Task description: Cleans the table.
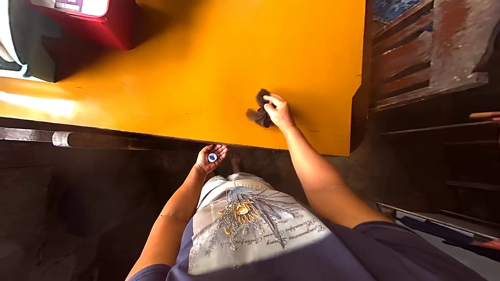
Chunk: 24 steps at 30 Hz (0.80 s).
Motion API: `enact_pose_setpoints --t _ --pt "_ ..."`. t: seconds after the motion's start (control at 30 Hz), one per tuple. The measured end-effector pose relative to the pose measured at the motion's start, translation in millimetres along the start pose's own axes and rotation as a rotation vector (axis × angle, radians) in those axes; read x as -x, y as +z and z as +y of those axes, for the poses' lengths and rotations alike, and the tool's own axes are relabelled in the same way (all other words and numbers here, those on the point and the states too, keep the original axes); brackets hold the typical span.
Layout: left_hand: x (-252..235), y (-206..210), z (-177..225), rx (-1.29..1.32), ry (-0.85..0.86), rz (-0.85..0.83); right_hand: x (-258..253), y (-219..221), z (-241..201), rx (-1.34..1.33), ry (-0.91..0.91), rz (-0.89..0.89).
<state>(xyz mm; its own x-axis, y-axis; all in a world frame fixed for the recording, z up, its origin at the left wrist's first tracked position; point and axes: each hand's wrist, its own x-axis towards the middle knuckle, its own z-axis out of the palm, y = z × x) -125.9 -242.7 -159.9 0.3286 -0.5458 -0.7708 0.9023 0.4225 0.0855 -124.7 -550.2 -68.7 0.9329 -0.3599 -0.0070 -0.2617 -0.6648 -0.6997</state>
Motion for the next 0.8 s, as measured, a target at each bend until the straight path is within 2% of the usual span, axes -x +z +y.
enact_pose_setpoints --t 0.03,0.1,0.2,0.23,0.3,0.33,0.4,0.43,0.5,0.57,0.63,0.7,0.8 --pt "1 -4 -1 0.009 -0.001 -0.005 -6 0 12 0.113 0.056 -0.011" --pt "3 -10 -2 0.036 0.019 0.035 -1 18 9 0.271 0.040 -0.015" --pt "3 -20 -6 0.068 0.098 0.112 39 72 -28 0.347 -0.200 0.054" --pt "3 -21 -6 0.070 0.125 0.126 54 88 -44 0.332 -0.275 0.028" --pt "5 -21 -5 0.046 0.164 0.154 79 115 -67 0.221 -0.408 -0.100" --pt "7 -20 -5 0.032 0.180 0.166 87 121 -75 0.134 -0.442 -0.230" --pt "12 -18 -4 0.006 0.206 0.150 91 118 -87 -0.094 -0.484 -0.429" --pt "15 -16 -2 -0.001 0.220 0.144 86 109 -93 -0.224 -0.459 -0.470" --pt "22 -13 2 0.001 0.221 0.169 65 71 -100 -0.408 -0.305 -0.427" --pt "26 -18 6 0.043 0.215 0.153 33 20 -86 -0.424 -0.143 -0.272" --pt "29 -23 7 0.078 0.252 0.162 -3 -30 -40 -0.338 0.002 -0.056" --pt "35 -28 8 0.118 0.300 0.174 -35 -72 24 -0.223 0.236 0.157" --pt "44 -37 12 0.148 0.366 0.186 -62 -111 100 0.017 0.519 0.313"
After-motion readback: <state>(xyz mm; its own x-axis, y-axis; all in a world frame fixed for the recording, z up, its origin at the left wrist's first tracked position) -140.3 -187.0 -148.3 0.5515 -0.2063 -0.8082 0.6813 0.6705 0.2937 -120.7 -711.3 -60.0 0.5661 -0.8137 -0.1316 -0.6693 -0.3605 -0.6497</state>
